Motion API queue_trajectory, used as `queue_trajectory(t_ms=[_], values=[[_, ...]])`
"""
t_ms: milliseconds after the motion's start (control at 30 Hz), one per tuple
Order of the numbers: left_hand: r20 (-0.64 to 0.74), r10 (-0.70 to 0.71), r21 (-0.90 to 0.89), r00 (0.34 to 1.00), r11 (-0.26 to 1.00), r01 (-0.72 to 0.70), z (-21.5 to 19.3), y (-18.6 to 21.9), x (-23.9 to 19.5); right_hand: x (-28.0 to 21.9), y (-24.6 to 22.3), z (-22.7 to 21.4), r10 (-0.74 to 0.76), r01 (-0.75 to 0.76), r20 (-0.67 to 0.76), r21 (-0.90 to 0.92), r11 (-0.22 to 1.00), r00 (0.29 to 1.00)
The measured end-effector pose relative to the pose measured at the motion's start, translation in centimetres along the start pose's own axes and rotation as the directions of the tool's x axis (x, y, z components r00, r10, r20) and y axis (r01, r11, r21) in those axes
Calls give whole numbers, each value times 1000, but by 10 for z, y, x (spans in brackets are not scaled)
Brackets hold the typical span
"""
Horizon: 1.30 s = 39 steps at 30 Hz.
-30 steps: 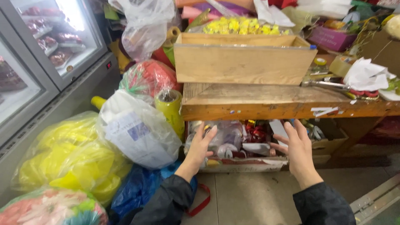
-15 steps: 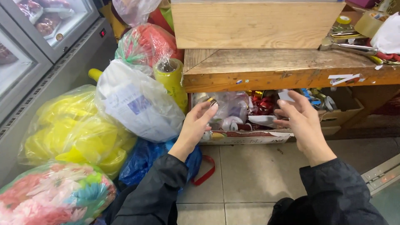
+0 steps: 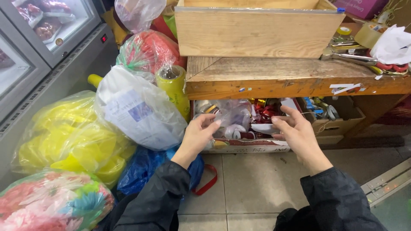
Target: The person retrieves a pink ribbon from a bag, folds it into a bow shape, and secures it with a yellow twist tie. They then use scissors to trim the excess ribbon and tie ends. Finally, the person wipes the surface of a metal freezer door with a white cloth.
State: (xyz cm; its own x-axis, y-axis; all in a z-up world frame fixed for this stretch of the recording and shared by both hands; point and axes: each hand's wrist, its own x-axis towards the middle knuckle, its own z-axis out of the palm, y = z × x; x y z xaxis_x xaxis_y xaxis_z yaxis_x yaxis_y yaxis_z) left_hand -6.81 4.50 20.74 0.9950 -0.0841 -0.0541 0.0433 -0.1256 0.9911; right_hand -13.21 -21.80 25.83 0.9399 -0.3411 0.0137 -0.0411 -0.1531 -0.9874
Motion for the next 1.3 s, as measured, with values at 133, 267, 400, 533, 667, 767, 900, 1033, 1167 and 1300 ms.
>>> queue_trajectory(t_ms=[133, 267, 400, 533, 667, 767, 900, 1033, 1167, 1300], values=[[-102, 54, -105, 993, 992, -65, -15, -7, 8, 5, 14, -4, -45, 45, 13, -2, 999, 999], [-187, 38, -127, 982, 990, -62, -50, -24, 24, 10, 16, -2, -54, 56, 60, -36, 998, 997], [-245, -29, -94, 969, 996, 6, -94, -12, 3, 3, -5, 34, 132, -71, 133, -385, 920, 982], [-339, -63, -50, 939, 998, 49, -130, 8, -34, 27, 56, 83, 20, 316, 443, -670, 671, 896], [-421, -107, -82, 901, 993, 80, -152, 20, -52, 10, 126, 174, -27, 618, 730, -557, 555, 683], [-436, -113, -133, 893, 989, 60, -165, 23, -61, -30, 171, 232, 262, 641, 805, -585, 497, 532], [-454, -117, -178, 884, 983, 38, -184, 25, -68, -68, 216, 280, 242, 837, 898, -433, 335, 368], [-468, -98, -168, 878, 986, 21, -193, 32, -72, -77, 247, 315, 321, 919, 904, -352, 176, 284], [-452, -21, -100, 892, 995, -28, -200, 26, -73, 6, 221, 317, 49, 706, 847, -472, 529, 529], [-472, 78, -19, 878, 995, -98, -201, 17, -73, 94, 115, 276, -263, 600, 558, -594, 536, 787]])
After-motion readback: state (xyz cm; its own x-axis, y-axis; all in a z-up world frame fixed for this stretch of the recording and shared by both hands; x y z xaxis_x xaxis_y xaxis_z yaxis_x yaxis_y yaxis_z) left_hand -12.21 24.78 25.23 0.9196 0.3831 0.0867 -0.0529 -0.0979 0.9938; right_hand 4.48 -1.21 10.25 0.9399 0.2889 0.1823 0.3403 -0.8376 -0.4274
